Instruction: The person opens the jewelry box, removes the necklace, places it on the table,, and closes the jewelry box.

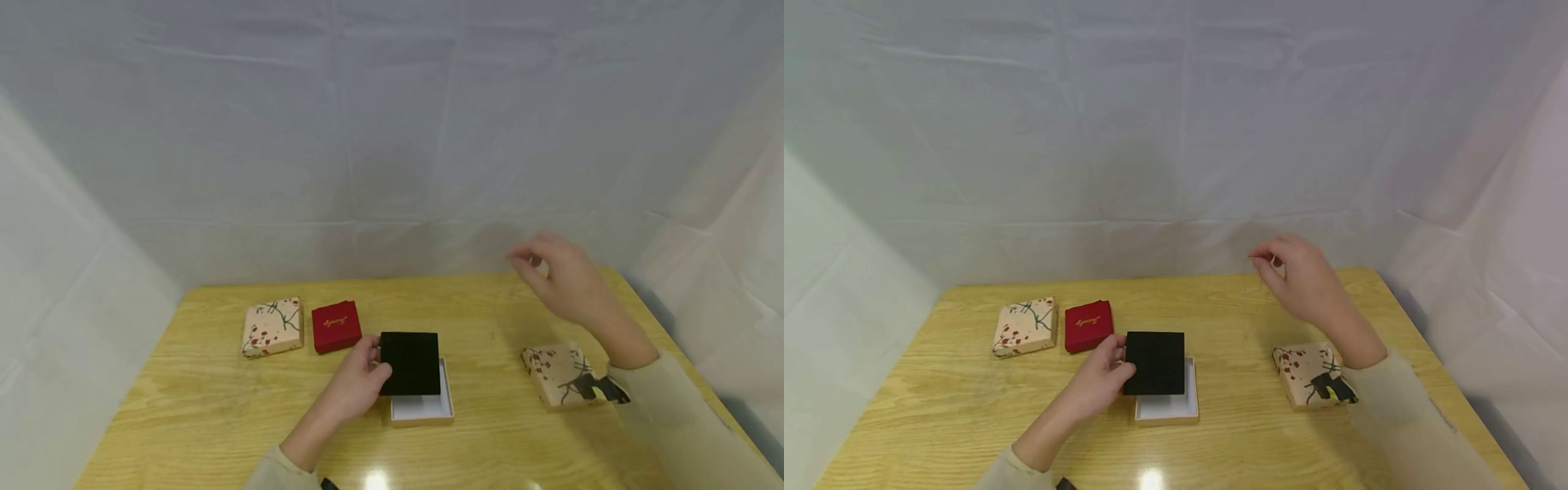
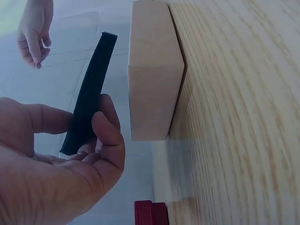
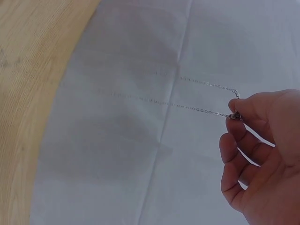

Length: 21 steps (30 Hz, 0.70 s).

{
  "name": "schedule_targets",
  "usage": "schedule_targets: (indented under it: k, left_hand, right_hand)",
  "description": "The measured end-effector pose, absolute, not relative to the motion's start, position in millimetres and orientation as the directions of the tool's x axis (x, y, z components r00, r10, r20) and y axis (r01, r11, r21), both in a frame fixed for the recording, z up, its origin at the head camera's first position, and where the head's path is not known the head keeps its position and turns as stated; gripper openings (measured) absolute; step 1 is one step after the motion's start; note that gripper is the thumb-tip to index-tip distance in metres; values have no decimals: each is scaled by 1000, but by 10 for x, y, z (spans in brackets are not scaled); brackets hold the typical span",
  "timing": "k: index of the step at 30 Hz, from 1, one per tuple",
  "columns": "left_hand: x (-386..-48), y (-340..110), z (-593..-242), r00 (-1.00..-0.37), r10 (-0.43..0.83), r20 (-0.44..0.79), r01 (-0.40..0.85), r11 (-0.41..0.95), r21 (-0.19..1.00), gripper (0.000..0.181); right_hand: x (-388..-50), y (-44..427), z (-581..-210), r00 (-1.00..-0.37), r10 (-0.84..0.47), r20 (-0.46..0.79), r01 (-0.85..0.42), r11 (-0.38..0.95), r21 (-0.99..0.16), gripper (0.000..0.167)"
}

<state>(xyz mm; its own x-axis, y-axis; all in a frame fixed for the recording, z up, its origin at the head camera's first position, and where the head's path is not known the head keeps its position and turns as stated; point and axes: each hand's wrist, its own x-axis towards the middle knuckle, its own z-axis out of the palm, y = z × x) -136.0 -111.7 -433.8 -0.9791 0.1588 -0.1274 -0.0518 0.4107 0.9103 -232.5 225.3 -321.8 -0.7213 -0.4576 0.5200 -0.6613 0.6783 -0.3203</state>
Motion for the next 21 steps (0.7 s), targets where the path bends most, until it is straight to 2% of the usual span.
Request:
schedule_targets:
  k: [12,17,21]
  left_hand:
    - [-1367,-1105,-4355,-978,166,-125,-47,408,912,58]
    - [-1362,-1110,-4362,-978,164,-130,-53,405,913,58]
    - [-1353,-1107,-4378,-977,168,-130,-54,399,915,59]
  right_hand:
    - [-2828,2219,-3270,-825,-410,388,-541,772,-334,23]
    - [-3080,2123,-3323,-815,-404,416,-541,788,-293,22]
    - [-3221,2051,-3356,-768,-390,508,-563,790,-244,21]
